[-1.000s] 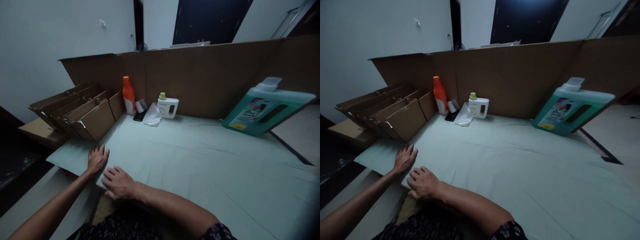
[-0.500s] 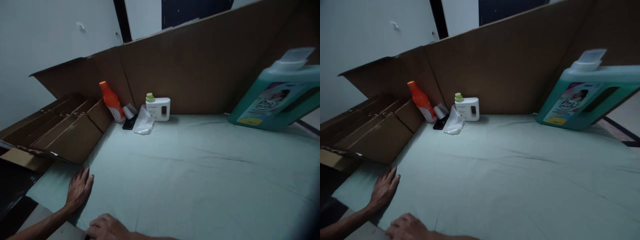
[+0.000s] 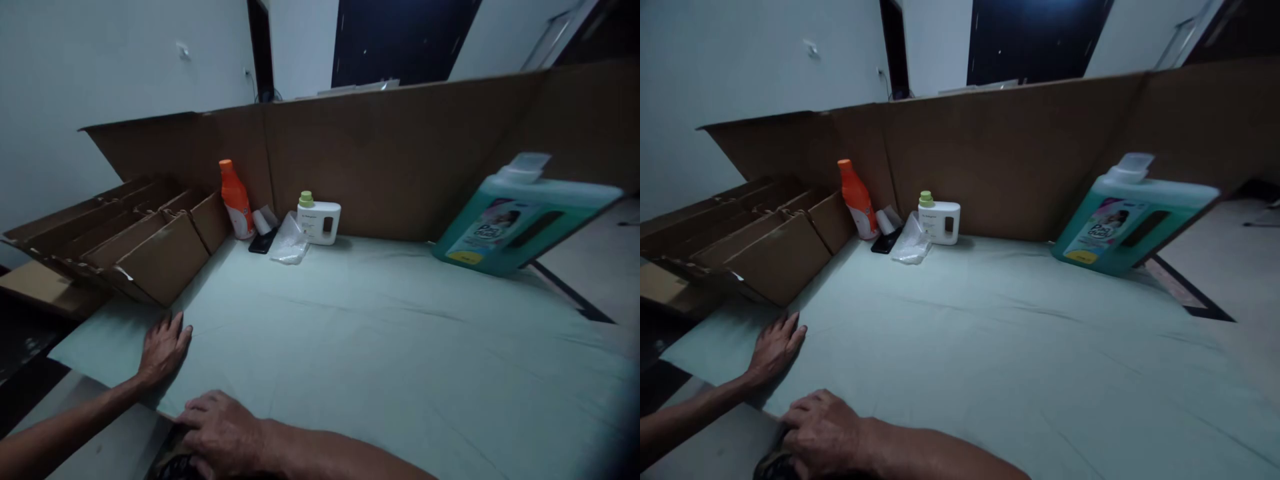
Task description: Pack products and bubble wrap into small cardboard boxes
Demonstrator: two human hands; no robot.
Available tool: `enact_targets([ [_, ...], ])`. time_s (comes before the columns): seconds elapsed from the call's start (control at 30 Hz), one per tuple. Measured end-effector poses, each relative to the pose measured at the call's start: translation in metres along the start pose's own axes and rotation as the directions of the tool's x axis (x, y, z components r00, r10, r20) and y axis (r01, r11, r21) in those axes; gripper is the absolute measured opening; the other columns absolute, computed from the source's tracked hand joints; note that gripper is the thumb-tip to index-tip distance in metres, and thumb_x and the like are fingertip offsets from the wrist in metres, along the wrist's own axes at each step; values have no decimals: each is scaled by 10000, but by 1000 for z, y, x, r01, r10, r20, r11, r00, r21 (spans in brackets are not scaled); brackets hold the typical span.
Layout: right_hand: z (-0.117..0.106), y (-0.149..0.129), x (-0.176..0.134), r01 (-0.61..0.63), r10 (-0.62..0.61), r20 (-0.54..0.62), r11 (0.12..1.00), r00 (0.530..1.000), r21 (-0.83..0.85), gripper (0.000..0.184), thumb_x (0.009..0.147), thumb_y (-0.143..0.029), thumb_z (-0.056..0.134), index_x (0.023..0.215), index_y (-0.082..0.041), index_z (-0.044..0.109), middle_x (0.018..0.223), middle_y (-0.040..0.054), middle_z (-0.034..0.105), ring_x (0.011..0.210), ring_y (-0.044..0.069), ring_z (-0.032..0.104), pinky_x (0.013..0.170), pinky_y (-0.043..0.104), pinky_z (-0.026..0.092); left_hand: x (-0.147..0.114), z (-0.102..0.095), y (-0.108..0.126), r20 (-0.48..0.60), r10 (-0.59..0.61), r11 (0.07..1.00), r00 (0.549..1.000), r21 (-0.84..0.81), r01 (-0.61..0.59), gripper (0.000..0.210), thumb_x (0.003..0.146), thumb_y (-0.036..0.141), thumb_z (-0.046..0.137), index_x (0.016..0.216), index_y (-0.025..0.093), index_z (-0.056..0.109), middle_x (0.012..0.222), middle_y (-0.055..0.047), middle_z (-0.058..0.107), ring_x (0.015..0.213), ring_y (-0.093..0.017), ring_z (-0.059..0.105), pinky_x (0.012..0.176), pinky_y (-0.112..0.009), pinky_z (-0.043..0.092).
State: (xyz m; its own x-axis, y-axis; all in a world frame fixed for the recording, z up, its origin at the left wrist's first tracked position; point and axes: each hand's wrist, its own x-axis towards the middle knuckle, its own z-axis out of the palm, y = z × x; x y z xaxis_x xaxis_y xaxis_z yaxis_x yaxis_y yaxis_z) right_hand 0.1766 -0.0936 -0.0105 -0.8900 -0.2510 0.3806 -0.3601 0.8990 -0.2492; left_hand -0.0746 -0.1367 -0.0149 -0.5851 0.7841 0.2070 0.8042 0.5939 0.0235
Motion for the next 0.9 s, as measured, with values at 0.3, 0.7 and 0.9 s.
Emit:
enact_targets([
  [0.3,-25,-8,3,-101,91,97,990,991,98,252,831,-285,698,1060,-183,680,1324,62,680,1275,213,584,1099,358,411,-1,0,3,-54,-5,984,999,-178,-5,560,1010,402,320,1465,103,456,1468,-196,541,1373,-311,500,1127,-425,372],
  [0.7,-10,-10,3,-282,269,96,944,958,171,240,800,-291,707,1027,-214,725,1392,62,647,1341,225,557,1152,369,388,-7,0,12,-63,-48,922,997,-387,20,560,966,349,386,1413,37,512,1477,-277,512,1401,-381,474,1166,-504,328],
  [0.9,27,5,-12,-317,323,-42,942,945,109,240,826,-339,696,1046,-243,703,1295,72,699,1262,234,610,1092,384,471,-6,7,12,-85,-75,885,994,-465,27,552,973,371,384,1438,100,506,1501,-211,510,1439,-339,438,1195,-510,311],
])
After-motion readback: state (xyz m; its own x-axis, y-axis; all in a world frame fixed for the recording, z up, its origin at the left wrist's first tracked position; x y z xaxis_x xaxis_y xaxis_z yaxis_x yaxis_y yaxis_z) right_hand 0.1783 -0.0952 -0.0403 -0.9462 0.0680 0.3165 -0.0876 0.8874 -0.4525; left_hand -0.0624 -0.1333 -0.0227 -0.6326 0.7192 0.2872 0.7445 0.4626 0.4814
